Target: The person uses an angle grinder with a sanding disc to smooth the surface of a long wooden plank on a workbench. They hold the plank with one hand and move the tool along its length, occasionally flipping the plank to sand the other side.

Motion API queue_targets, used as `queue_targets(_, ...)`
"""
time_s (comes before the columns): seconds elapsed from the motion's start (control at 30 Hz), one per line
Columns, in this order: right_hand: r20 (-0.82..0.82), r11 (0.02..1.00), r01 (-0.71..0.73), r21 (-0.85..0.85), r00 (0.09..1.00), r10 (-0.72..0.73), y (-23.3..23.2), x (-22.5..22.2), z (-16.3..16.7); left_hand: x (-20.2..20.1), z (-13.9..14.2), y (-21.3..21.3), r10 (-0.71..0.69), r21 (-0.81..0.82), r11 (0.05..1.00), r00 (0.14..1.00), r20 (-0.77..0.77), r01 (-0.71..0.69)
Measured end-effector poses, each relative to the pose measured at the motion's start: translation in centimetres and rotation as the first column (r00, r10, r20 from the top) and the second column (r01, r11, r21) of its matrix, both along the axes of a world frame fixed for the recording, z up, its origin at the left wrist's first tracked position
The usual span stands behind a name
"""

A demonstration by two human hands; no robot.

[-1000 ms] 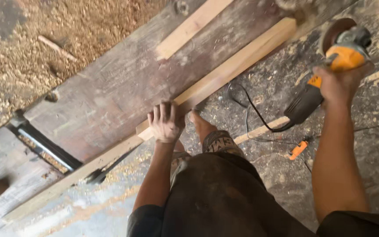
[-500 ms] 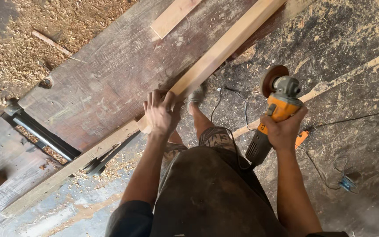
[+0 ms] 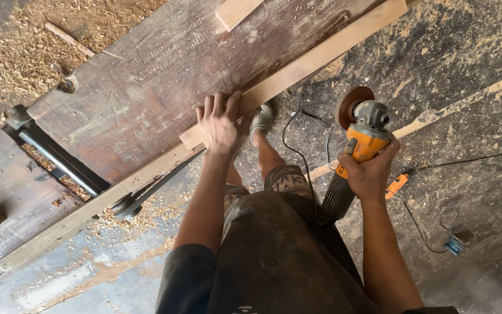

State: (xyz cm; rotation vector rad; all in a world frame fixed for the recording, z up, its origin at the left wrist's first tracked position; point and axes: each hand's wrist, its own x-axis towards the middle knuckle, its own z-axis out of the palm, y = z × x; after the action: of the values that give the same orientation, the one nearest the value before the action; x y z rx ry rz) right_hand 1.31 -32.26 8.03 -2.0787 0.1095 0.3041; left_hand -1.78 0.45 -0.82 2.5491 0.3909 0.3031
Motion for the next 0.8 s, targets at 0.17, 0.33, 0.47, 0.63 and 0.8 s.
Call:
queue_targets(0.17,0.005,1.000,-0.025,0.010,1.000,0.025,0.1,0.0,0.3,1.2,-0.4,0.0,0.043,-0.073,0.996,0.998,-0.054,-0.047)
queue_targets(0.33,0.047,0.994,-0.076,-0.076,0.996,0.079,1.0,0.0,0.6,1.1,0.4,2.2,0.065,-0.513,0.826,0.943,-0.327,-0.235)
queue_targets(0.47,0.065,0.985,-0.133,-0.105,0.988,0.141,2.8,-0.2,0.5,-1.0,2.1,4.0,-0.111,-0.166,0.982,0.986,-0.122,0.090)
queue_targets(0.63,0.085,0.963,-0.255,-0.089,0.961,0.263,6.8,-1.1,-0.6,-2.6,2.6,4.2,-0.122,-0.007,0.993,0.983,-0.138,0.122)
queue_targets(0.8,0.181,0.893,-0.423,-0.150,0.877,0.446,10.5,-2.9,-3.2,-2.6,1.6,4.3,-0.129,-0.032,0.992,0.978,-0.164,0.126)
